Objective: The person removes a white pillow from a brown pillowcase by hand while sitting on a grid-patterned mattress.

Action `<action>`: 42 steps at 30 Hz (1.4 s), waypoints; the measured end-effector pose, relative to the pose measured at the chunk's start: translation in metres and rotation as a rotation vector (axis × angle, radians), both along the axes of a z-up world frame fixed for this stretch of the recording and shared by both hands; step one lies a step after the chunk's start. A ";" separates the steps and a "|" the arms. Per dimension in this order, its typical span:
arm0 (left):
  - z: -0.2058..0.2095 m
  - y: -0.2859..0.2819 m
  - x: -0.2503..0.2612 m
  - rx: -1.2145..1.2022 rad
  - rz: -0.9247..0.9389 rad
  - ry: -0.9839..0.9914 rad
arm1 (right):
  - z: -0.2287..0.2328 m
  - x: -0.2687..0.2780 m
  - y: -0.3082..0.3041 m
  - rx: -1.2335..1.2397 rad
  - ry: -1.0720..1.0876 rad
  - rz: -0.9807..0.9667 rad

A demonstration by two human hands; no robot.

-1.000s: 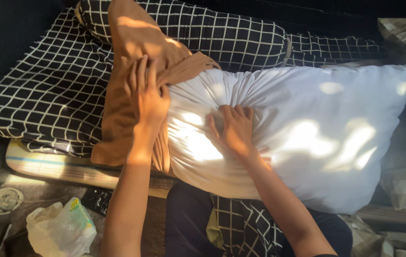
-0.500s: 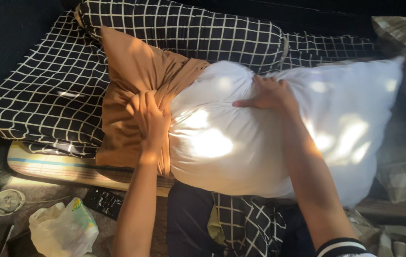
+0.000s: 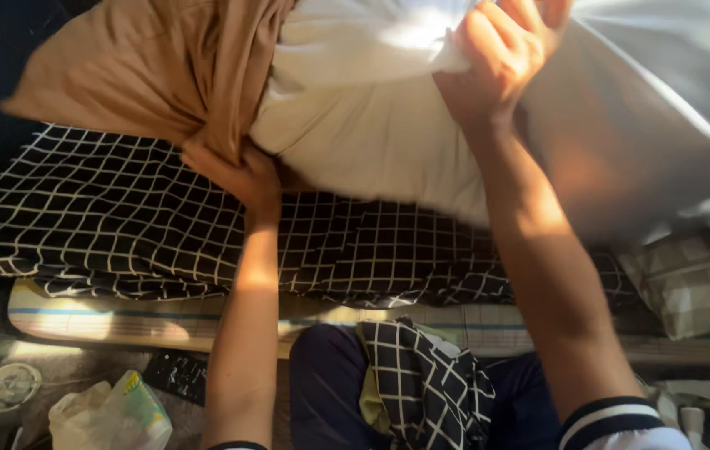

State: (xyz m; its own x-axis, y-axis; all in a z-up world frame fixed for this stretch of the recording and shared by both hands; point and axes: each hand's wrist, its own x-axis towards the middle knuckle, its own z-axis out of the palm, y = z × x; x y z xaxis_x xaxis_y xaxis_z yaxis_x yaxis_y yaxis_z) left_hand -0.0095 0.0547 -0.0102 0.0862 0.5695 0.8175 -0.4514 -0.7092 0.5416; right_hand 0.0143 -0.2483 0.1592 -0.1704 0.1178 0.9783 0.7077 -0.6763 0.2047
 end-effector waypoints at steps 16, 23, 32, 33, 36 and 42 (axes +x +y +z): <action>-0.047 -0.111 -0.075 0.499 -0.239 0.727 | -0.170 -0.082 -0.045 -0.371 1.443 -0.282; -0.067 -0.134 -0.079 0.574 -0.233 0.672 | -0.198 -0.058 -0.033 -0.290 0.653 -0.455; -0.100 -0.044 -0.048 0.325 -0.087 0.538 | -0.228 -0.056 -0.045 -0.216 0.854 -0.366; -0.096 -0.040 -0.050 0.244 -0.086 0.527 | -0.231 -0.055 -0.047 -0.227 0.850 -0.406; -0.076 -0.045 -0.073 0.373 -0.159 0.561 | -0.234 -0.045 -0.045 -0.215 0.823 -0.446; -0.028 -0.082 -0.066 0.381 -0.318 0.609 | -0.244 -0.060 -0.051 -0.116 0.758 -0.293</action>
